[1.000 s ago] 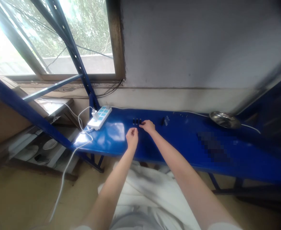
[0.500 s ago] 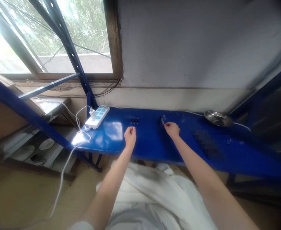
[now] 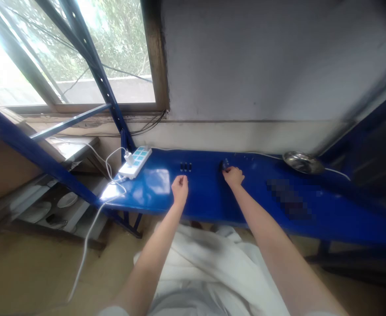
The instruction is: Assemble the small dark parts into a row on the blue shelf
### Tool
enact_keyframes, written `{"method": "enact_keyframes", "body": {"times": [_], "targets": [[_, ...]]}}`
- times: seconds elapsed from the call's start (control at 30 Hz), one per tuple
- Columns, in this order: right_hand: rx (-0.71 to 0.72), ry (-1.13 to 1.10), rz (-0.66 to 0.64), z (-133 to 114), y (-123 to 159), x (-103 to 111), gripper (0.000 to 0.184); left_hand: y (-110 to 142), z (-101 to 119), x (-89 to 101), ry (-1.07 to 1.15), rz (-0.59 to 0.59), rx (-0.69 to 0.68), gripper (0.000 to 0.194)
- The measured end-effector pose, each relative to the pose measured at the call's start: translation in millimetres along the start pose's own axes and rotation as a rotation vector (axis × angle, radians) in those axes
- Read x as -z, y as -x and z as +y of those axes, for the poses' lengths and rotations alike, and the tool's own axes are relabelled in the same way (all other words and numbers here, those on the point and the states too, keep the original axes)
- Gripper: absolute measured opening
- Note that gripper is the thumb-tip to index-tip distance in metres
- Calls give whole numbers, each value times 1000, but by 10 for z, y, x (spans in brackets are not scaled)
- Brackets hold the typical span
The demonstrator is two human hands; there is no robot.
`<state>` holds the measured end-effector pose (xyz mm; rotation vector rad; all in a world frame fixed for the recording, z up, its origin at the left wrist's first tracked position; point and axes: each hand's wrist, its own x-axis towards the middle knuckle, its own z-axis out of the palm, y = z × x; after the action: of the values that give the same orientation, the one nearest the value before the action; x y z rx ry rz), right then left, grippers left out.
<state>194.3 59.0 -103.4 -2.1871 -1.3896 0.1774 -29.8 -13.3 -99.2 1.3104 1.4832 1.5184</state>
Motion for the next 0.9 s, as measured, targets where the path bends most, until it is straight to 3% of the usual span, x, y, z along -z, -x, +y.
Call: {"method": "enact_keyframes", "body": {"times": [0.2, 0.3, 0.4, 0.47, 0.7, 0.9], "targets": [[-18, -116, 65, 12, 123, -20, 16, -18, -26, -3, -76, 6, -56, 27], [22, -268, 124, 45, 243, -22, 17, 23, -6, -31, -186, -47, -281, 26], [76, -389, 175, 73, 345, -14, 18, 98, 68, -130, -321, -217, -577, 24], [100, -416, 227, 86, 385, -12, 18, 130, 148, -242, -429, -345, -681, 28], [161, -383, 323, 107, 421, -28, 19, -61, 400, -801, -823, -560, -638, 57], [132, -352, 292, 94, 439, -7, 17, -234, 379, -1167, -945, -615, -582, 58]]}}
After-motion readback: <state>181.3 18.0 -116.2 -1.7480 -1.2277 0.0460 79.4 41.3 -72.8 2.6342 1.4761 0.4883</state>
